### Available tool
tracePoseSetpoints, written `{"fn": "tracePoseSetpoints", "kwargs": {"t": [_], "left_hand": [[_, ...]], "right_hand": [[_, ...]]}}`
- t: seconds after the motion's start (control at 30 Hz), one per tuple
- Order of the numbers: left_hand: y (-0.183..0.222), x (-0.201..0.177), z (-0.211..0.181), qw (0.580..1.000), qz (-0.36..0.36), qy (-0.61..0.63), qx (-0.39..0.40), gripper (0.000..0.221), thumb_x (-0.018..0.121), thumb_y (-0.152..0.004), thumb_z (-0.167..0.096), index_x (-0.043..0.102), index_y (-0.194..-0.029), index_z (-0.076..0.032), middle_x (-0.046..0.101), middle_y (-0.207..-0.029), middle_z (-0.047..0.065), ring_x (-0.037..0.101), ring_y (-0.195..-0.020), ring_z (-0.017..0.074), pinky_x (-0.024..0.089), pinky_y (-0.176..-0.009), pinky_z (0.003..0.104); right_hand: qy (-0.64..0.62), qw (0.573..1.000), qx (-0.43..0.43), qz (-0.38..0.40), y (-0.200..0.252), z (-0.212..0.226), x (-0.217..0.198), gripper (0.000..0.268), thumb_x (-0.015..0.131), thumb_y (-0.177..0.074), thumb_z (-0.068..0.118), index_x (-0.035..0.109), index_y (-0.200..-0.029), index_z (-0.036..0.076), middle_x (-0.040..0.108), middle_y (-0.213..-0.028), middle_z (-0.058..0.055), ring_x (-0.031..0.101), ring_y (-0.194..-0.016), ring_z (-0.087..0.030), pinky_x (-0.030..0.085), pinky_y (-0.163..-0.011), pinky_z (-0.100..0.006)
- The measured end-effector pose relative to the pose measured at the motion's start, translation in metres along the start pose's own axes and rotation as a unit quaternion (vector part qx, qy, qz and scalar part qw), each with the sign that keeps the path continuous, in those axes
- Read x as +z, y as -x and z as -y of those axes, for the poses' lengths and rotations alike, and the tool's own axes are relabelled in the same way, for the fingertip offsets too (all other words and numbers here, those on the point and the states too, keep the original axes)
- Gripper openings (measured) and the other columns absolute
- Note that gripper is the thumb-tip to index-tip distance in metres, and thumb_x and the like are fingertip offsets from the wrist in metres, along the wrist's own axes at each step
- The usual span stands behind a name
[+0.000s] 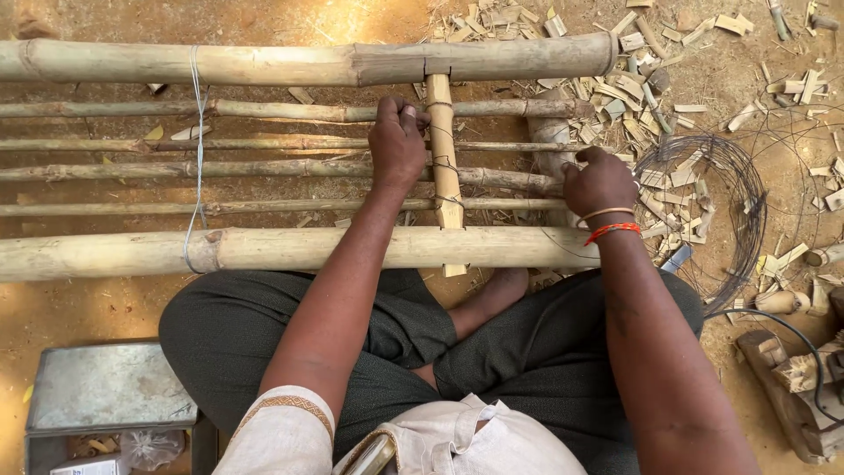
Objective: Binding bamboo poles together with metal wire to construct a structure.
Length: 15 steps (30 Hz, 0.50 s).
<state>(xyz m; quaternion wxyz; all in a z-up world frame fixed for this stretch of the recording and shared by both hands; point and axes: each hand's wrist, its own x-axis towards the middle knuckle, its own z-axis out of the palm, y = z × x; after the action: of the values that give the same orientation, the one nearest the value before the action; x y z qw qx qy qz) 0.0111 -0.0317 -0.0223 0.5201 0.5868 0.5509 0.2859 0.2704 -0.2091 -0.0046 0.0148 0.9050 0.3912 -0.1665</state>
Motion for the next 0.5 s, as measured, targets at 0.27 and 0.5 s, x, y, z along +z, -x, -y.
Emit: {"fn": "tracePoseSetpoints", "kwargs": {"t": [0.27,0.5], "left_hand": [[-0.011,0.013,0.014,0.992,-0.018,0.121,-0.026,0.01,0.046,-0.108,-0.014,0.054,-0.105,-0.009,0.068,-0.084,0.002,0.067,-0.074,0.0094,0.06,-0.066,0.028],[-0.027,0.016,0.014,0.949,-0.046,0.297,-0.096,0.01,0.051,-0.106,-0.01,0.057,-0.099,-0.007,0.058,-0.073,0.002,0.054,-0.06,0.0098,0.049,-0.056,0.028]], "right_hand": [[0.012,0.959,-0.281,-0.031,0.107,0.05,-0.094,0.028,0.073,-0.093,0.04,0.078,-0.079,0.015,0.07,-0.071,-0.004,0.064,-0.054,-0.024,0.051,-0.049,-0.04],[-0.043,0.936,-0.349,0.0,0.16,0.058,-0.088,0.027,0.071,-0.089,0.029,0.068,-0.07,0.01,0.065,-0.066,-0.009,0.064,-0.057,-0.033,0.05,-0.053,-0.044]]}}
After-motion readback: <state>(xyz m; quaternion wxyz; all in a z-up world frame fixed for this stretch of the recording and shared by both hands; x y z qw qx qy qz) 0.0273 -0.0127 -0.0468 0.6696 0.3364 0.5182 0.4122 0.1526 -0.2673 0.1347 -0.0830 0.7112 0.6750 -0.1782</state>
